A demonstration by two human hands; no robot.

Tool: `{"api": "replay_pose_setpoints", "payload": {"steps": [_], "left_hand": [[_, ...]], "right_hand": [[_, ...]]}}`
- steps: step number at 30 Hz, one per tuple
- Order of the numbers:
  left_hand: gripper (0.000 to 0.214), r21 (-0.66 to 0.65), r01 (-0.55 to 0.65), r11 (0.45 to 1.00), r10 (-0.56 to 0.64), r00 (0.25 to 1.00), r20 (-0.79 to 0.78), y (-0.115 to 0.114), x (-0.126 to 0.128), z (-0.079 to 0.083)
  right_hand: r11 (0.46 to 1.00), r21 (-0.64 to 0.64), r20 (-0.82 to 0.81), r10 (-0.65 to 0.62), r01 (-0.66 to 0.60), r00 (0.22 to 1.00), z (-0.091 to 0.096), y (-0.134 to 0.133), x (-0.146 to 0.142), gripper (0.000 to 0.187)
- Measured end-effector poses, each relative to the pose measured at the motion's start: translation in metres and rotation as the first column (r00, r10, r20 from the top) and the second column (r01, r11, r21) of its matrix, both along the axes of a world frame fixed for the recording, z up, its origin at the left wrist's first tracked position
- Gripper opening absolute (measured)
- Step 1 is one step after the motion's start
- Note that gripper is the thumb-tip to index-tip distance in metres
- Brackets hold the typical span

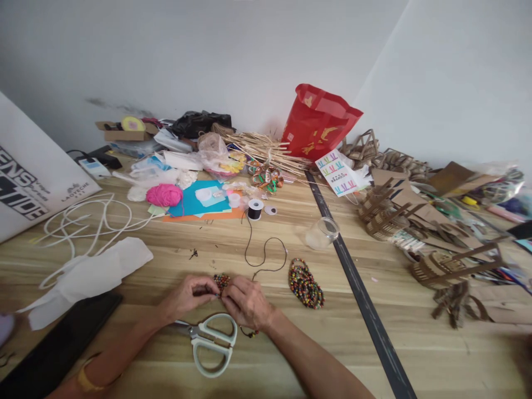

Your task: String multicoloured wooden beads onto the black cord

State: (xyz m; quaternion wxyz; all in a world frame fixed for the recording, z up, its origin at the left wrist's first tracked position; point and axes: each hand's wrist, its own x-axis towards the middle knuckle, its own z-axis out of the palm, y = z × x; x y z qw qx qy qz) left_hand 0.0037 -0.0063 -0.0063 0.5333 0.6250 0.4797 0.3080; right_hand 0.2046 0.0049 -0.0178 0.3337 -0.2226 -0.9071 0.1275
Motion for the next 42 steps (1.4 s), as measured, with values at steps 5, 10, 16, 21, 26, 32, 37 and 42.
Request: {"api": "replay_pose_setpoints", "payload": {"steps": [5, 10, 16, 21, 26, 32, 37, 42], "left_hand": [[0.008, 0.017, 0.003, 1.000, -0.003, 1.000, 0.027, -0.0002, 0.0008, 0.0028], [0.006, 0.008, 0.009, 1.000, -0.009, 0.999, 0.049, -0.0011, 0.0018, 0.0047], [0.009, -0.077, -0.014, 0.997, 0.022, 0.995, 0.098, -0.0017, 0.0021, 0.0023], [0.011, -0.095, -0.010, 0.995, 0.019, 0.995, 0.100, -0.0014, 0.0022, 0.0038], [0.010, -0.059, 0.001, 0.998, 0.002, 0.998, 0.064, -0.0015, 0.0025, 0.0048], [0.013, 0.023, 0.049, 0.999, -0.050, 0.999, 0.014, -0.0015, 0.0016, 0.0037], [0.016, 0.057, 0.088, 0.994, -0.089, 0.996, 0.014, -0.0002, -0.0018, 0.0035], [0.015, 0.045, 0.064, 0.997, -0.066, 0.997, 0.037, 0.0018, -0.0067, 0.0031]], "right_hand": [[1.000, 0.012, -0.014, -0.001, 0.001, 1.000, 0.0010, 0.0002, 0.0000, 0.007], [0.999, 0.028, 0.003, 0.028, -0.028, 1.000, -0.0009, 0.0012, 0.0007, 0.007], [0.998, 0.026, -0.014, 0.050, -0.050, 0.999, -0.0024, 0.0017, 0.0006, 0.004], [0.999, 0.020, -0.039, 0.048, -0.048, 0.998, -0.0024, 0.0011, 0.0001, 0.006], [0.998, 0.023, -0.015, 0.053, -0.052, 0.998, -0.0023, 0.0006, 0.0002, 0.007], [0.997, 0.022, -0.003, 0.071, -0.071, 0.997, 0.0011, 0.0004, -0.0003, 0.004], [0.995, 0.027, -0.005, 0.100, -0.100, 0.995, 0.0019, 0.0005, 0.0005, 0.005], [0.990, -0.001, 0.012, 0.142, -0.142, 0.990, -0.0022, 0.0023, 0.0051, 0.015]]}}
